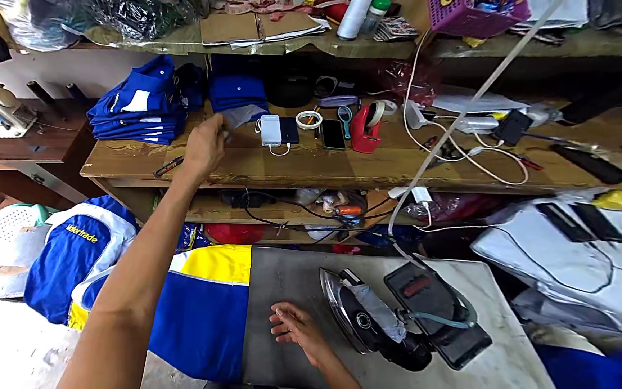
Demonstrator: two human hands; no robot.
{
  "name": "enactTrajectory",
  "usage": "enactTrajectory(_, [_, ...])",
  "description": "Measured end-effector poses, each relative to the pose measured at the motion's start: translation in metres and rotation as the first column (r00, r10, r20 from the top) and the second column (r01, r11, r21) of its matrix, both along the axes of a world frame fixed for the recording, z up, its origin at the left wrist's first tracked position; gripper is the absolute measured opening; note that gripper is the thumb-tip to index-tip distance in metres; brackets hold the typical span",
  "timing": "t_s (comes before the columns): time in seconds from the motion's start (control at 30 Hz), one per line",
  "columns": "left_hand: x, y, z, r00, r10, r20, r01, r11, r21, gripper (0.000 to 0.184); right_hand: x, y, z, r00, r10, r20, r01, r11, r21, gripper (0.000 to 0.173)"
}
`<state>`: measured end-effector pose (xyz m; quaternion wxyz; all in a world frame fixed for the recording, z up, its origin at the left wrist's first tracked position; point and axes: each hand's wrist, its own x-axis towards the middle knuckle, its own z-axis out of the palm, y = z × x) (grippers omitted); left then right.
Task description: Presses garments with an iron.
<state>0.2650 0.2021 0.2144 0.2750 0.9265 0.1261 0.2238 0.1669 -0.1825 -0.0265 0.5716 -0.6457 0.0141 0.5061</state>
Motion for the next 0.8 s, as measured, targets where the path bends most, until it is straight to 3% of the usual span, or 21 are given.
enactTrajectory(0.03, [-0.009, 0.001, -0.011, 1.000, 0.008, -0.027, -0.007, 1.000, 0.021, 0.029, 0.000, 0.005, 0.002, 0.997, 0.024, 0.069, -0.023, 1.000, -0.014, 0.027])
enactTrajectory(0.1, [-0.042, 0.005, -0.042, 0.999, 0.006, -0.036, -0.005, 0.999, 0.043, 0.036, -0.002, 0.017, 0.006, 0.917, 0.119, 0.380, -0.094, 0.992, -0.084, 0.028])
enactTrajectory(0.17, [-0.094, 0.019, -0.084, 0.996, 0.074, -0.054, -0.071, 0.996, 0.052, 0.036, -0.009, 0.033, 0.006, 0.680, 0.151, 0.718, -0.113, 0.988, -0.100, 0.027])
enactTrajectory(0.2, [-0.126, 0.034, -0.109, 0.986, 0.151, -0.075, -0.149, 0.988, 0.041, 0.035, -0.012, 0.045, 0.007, 0.591, 0.145, 0.794, -0.140, 0.987, -0.076, 0.027])
enactTrajectory(0.27, [-0.204, 0.073, -0.163, 0.921, 0.369, -0.125, -0.370, 0.929, 0.017, 0.036, -0.023, 0.072, 0.010, 0.516, 0.140, 0.845, -0.206, 0.978, -0.036, 0.029])
enactTrajectory(0.33, [-0.293, 0.103, -0.203, 0.771, 0.606, -0.196, -0.620, 0.784, -0.017, 0.042, -0.040, 0.101, 0.011, 0.515, 0.134, 0.847, -0.256, 0.967, 0.002, 0.033])
enactTrajectory(0.4, [-0.370, 0.115, -0.233, 0.547, 0.786, -0.287, -0.835, 0.538, -0.118, 0.052, -0.061, 0.124, 0.006, 0.519, 0.165, 0.838, -0.297, 0.955, -0.003, 0.039])
enactTrajectory(0.43, [-0.399, 0.116, -0.248, 0.465, 0.809, -0.360, -0.884, 0.399, -0.246, 0.058, -0.071, 0.131, 0.001, 0.507, 0.182, 0.843, -0.316, 0.949, -0.015, 0.041])
enactTrajectory(0.5, [-0.433, 0.113, -0.273, 0.447, 0.757, -0.477, -0.828, 0.149, -0.540, 0.062, -0.086, 0.141, -0.008, 0.448, 0.251, 0.858, -0.360, 0.929, -0.084, 0.047])
enactTrajectory(0.57, [-0.445, 0.108, -0.292, 0.501, 0.711, -0.493, -0.688, -0.019, -0.726, 0.055, -0.094, 0.144, -0.019, 0.363, 0.358, 0.860, -0.387, 0.898, -0.210, 0.054])
enactTrajectory(0.6, [-0.446, 0.107, -0.297, 0.509, 0.731, -0.456, -0.637, -0.037, -0.770, 0.049, -0.096, 0.146, -0.026, 0.330, 0.401, 0.854, -0.384, 0.884, -0.267, 0.057])
enactTrajectory(0.67, [-0.443, 0.106, -0.301, 0.452, 0.816, -0.361, -0.681, 0.054, -0.730, 0.034, -0.097, 0.146, -0.037, 0.249, 0.471, 0.846, -0.376, 0.852, -0.364, 0.059])
enactTrajectory(0.73, [-0.435, 0.101, -0.291, 0.370, 0.898, -0.239, -0.843, 0.216, -0.494, 0.033, -0.098, 0.146, -0.046, 0.115, 0.518, 0.848, -0.359, 0.817, -0.451, 0.058])
enactTrajectory(0.8, [-0.421, 0.087, -0.262, 0.333, 0.929, -0.161, -0.930, 0.295, -0.220, 0.040, -0.098, 0.144, -0.054, -0.002, 0.525, 0.851, -0.312, 0.808, -0.500, 0.059])
